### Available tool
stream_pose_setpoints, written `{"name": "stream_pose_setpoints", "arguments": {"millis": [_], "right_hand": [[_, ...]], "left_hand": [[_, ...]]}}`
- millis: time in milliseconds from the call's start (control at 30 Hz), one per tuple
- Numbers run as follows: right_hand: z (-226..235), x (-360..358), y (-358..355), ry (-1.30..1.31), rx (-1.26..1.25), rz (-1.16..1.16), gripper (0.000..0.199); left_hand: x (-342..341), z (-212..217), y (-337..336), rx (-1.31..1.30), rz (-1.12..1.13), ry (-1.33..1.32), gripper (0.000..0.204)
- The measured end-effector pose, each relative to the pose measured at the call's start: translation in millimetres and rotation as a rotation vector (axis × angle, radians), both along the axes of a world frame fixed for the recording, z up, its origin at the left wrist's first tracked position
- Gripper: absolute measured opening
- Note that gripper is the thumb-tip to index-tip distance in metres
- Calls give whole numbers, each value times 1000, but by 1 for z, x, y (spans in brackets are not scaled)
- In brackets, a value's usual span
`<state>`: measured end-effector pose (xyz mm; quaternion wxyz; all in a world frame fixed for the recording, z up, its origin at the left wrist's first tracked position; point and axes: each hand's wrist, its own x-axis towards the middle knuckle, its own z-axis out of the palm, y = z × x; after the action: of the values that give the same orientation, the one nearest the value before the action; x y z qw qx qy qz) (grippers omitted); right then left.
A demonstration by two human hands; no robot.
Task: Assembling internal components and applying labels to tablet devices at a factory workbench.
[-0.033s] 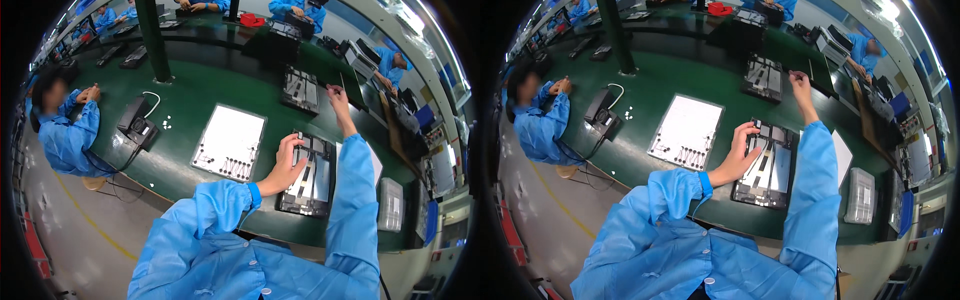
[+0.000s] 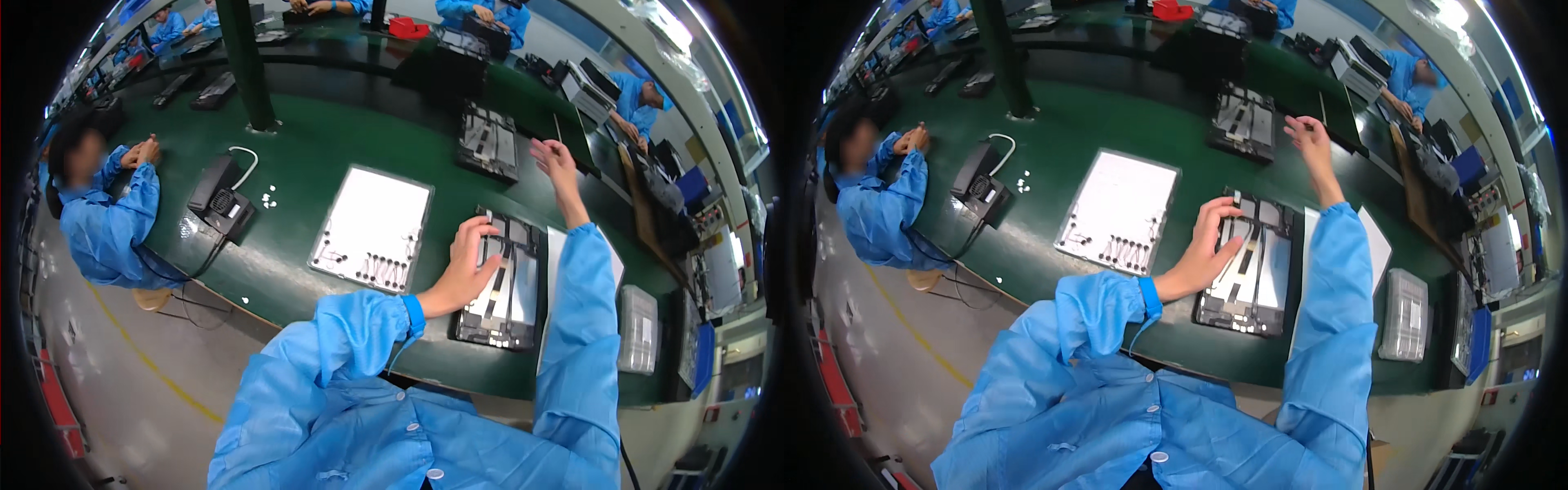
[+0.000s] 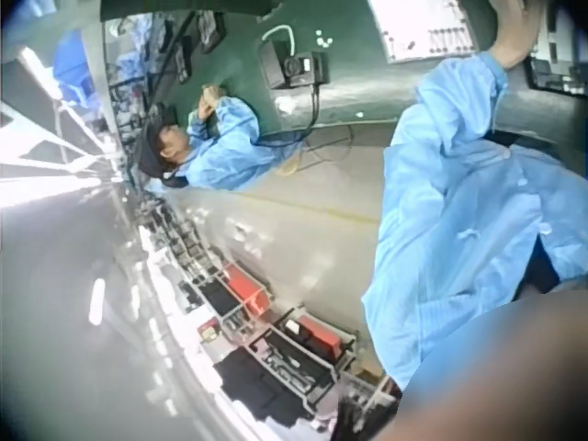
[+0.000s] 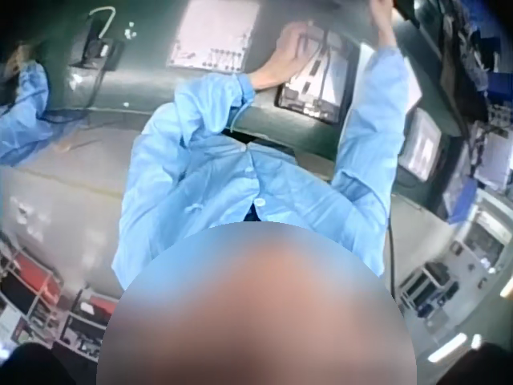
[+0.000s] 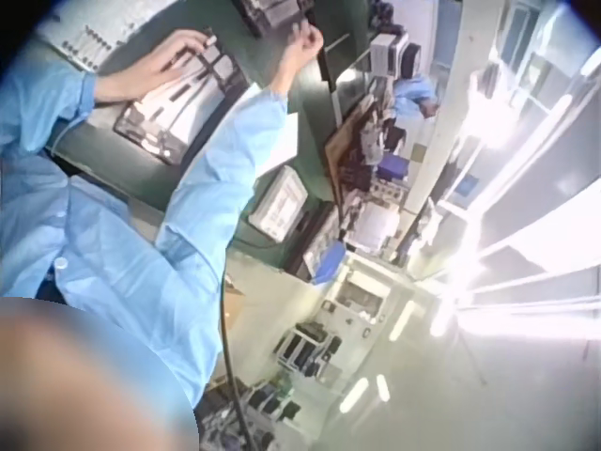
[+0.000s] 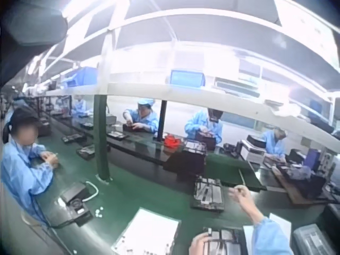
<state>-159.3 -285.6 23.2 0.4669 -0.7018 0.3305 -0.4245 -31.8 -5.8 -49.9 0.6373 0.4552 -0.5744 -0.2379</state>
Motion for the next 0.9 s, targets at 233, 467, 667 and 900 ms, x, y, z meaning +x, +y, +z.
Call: {"name": "stream_pose_setpoints", "arguments": {"millis": [233, 467, 667, 900], "right_hand": [[-3, -205, 132, 119, -144, -304, 40], [-58, -266, 229, -155, 271, -304, 41], [-54, -234, 216, -133, 378, -102, 23], [-56, -227, 214, -24, 286, -82, 26]], "left_hand": [[5, 32, -1, -162, -252, -398, 15], [-61, 50, 10, -252, -615, -943, 29], [-95, 32, -10, -174, -553, -1253, 41], [-99, 40, -12, -104, -595, -1258, 42]]}}
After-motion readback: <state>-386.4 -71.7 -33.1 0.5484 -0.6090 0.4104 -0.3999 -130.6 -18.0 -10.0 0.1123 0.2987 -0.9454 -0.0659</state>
